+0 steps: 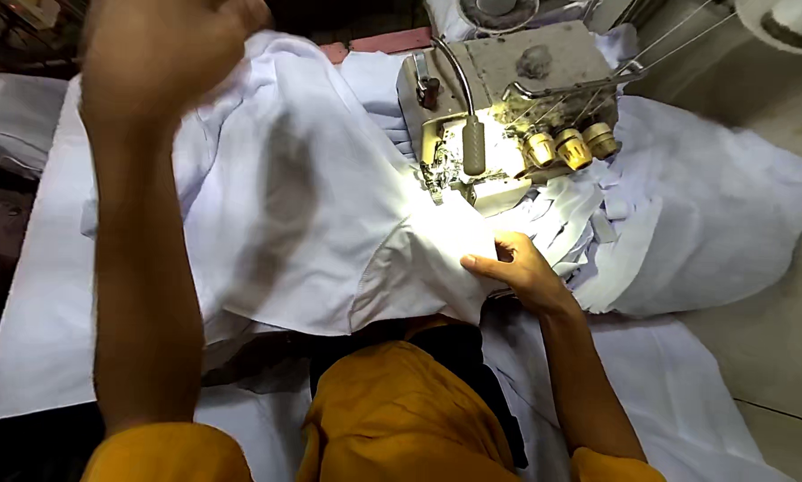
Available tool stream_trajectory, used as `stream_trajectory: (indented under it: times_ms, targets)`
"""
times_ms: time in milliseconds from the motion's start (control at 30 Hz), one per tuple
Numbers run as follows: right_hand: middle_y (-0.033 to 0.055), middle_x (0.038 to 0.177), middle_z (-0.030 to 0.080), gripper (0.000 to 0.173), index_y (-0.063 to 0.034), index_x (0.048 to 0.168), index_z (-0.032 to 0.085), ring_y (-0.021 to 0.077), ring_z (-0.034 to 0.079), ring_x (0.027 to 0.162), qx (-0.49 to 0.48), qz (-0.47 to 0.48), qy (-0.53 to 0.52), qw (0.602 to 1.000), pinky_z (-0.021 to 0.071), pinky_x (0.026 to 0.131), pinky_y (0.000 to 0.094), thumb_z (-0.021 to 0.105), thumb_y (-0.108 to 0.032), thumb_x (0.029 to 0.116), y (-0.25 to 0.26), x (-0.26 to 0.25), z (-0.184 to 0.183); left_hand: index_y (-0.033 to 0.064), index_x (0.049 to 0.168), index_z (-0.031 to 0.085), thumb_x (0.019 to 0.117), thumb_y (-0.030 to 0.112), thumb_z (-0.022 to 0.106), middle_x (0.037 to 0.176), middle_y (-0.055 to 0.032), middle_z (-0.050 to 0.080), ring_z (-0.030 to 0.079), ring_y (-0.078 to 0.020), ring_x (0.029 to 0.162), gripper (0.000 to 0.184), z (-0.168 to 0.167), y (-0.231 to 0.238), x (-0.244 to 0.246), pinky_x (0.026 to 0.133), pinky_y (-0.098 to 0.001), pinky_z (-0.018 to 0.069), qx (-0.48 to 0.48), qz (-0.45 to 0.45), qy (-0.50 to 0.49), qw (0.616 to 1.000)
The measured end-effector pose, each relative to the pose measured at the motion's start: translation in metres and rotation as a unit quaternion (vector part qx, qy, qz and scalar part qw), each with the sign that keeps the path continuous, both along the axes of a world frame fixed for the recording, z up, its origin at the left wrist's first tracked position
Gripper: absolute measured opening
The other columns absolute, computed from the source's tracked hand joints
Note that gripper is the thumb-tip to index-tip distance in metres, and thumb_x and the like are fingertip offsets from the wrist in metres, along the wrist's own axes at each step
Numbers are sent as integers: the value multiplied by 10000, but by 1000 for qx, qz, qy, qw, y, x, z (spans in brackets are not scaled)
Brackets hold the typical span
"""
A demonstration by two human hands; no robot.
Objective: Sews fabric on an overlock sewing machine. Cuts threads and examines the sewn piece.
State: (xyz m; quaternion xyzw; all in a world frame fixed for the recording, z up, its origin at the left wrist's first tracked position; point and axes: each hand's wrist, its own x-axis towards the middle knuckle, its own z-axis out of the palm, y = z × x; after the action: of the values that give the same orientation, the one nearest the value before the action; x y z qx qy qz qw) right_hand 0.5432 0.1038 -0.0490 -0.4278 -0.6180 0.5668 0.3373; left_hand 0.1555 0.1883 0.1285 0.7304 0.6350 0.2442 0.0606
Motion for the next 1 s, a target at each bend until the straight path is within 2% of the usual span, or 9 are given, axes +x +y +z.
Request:
stream_trajectory:
  times_ms: [100, 200, 300, 367, 467, 600, 700, 900, 1000]
  targets:
    - [-30, 864, 717, 198, -106, 1026, 703, 54, 690, 813, 11, -2, 0, 1000, 588, 748, 237, 708, -258, 899, -3, 12, 0, 161, 1026, 745, 1072, 480, 428, 824, 39, 729, 698, -93, 730, 452, -88, -135, 44, 702, -387, 600, -330, -192, -89, 920]
    - [-58, 801, 690, 145, -132, 991, 683, 28, 661, 747, 27, -13, -27, 999, 555, 682, 199, 690, -254, 913, -7, 24, 2, 121, 1282, 680, 1077, 537, 370, 1016, -18, 755, 734, -140, 865, 558, -175, -213, 67, 810, -411, 617, -525, -206, -229, 793]
    - [-54, 798, 689, 141, -117, 1007, 674, 22, 660, 732, 22, -18, -23, 999, 551, 671, 177, 689, -235, 930, -13, 30, 3, 81, 1522, 461, 1008, 709, 339, 1355, -79, 654, 698, -194, 1103, 821, -226, -249, 91, 911, -399, 595, -497, -131, -437, 738]
    - [-48, 815, 696, 192, -107, 1015, 671, 27, 664, 739, 2, -12, 13, 1000, 556, 678, 178, 719, -275, 937, -17, 32, 1, 46, 1427, 547, 988, 730, 349, 1305, -120, 696, 740, -246, 1018, 836, -229, -254, 114, 812, -386, 631, -371, -40, -577, 726]
    - [-45, 883, 707, 319, -100, 1081, 641, 31, 678, 801, -46, 3, 93, 995, 569, 740, 193, 749, -357, 927, -27, 36, -1, 42, 1067, 631, 1112, 364, 377, 739, -30, 749, 711, -145, 571, 412, -210, -245, 142, 518, -274, 603, -110, 168, -603, 772]
    - [12, 1043, 728, 496, -72, 1206, 583, 96, 708, 940, -110, 11, 181, 977, 592, 864, 289, 802, -370, 876, -45, 28, -11, 135, 871, 635, 1080, 182, 461, 753, 158, 682, 685, 34, 717, 276, -181, -232, 116, 689, -201, 602, 96, 275, -466, 836]
    - [54, 1093, 729, 558, -50, 1262, 547, 117, 713, 924, -164, 12, 215, 963, 602, 774, 288, 832, -294, 849, -68, 2, -18, 230, 804, 616, 1063, 339, 529, 727, 195, 643, 645, 66, 690, 294, -158, -213, 62, 658, -185, 576, 60, 253, -406, 876]
    - [11, 890, 673, 230, -45, 1094, 628, 35, 599, 678, -175, -10, 277, 945, 518, 617, 196, 742, -147, 923, -80, -49, -33, 79, 787, 620, 1037, 569, 476, 623, 25, 547, 538, -69, 525, 568, -135, -104, -6, 532, -325, 516, -126, 210, -235, 941]
    - [31, 809, 668, 75, -35, 963, 671, 55, 600, 632, -120, -106, 211, 964, 537, 599, 205, 727, -42, 913, -79, -59, -33, -71, 1040, 647, 1030, 530, 504, 900, -307, 649, 638, -499, 845, 618, -127, -92, 1, 737, -735, 449, -77, 208, -44, 974]
